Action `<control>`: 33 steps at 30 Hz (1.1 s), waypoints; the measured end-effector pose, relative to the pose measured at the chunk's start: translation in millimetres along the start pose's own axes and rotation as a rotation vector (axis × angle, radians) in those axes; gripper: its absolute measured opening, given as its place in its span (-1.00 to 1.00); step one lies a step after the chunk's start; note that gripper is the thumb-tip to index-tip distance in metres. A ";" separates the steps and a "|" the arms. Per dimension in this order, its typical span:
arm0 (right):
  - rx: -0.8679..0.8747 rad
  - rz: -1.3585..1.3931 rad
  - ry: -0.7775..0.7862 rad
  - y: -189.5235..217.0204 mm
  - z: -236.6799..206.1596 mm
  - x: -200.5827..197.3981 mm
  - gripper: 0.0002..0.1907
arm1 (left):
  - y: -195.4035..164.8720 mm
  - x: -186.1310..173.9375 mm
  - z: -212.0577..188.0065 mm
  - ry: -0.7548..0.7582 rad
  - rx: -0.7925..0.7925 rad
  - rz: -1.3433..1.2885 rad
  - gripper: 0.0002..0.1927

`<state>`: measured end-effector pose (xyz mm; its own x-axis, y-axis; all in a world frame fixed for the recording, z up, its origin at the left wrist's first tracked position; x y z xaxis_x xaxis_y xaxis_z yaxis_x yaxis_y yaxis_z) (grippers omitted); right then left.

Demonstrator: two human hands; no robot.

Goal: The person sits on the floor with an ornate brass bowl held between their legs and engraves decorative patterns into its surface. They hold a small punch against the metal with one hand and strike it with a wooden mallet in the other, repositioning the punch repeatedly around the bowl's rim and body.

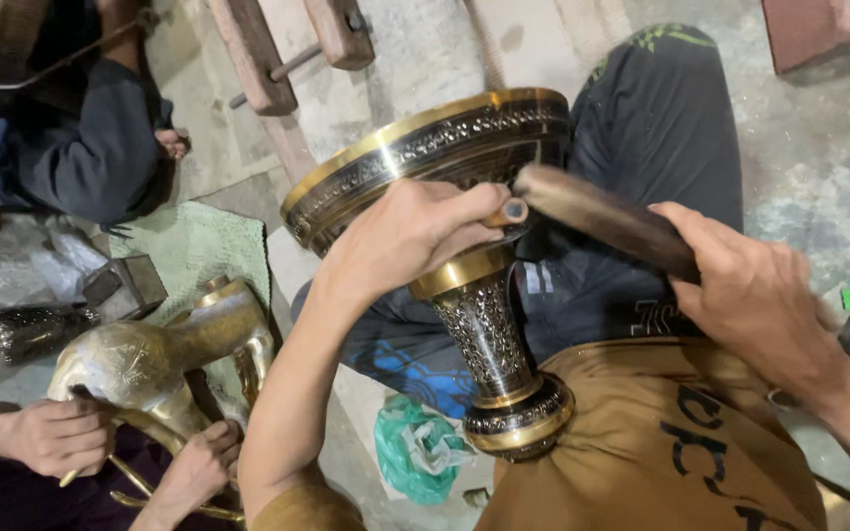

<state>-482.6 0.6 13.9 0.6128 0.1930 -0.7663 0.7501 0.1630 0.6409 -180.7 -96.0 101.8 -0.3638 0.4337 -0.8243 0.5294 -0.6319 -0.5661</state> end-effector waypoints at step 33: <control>-0.053 -0.036 0.093 17.5 11.7 -47.0 -0.27 | 4.9 1.6 3.8 0.029 -0.016 0.086 -0.68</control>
<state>-495.4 -16.9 60.7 0.5580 0.2743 -0.7832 0.7556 0.2222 0.6162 -181.6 -100.9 97.8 -0.2943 0.3970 -0.8694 0.5700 -0.6573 -0.4931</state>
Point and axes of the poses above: each hand's wrist, its own z-axis towards the middle knuckle, its own x-axis out of the palm, y = z × x, the point moved 1 cm from there along z, towards the middle knuckle, and after that the axes turned 9 degrees about z, right-handed, at the moved point
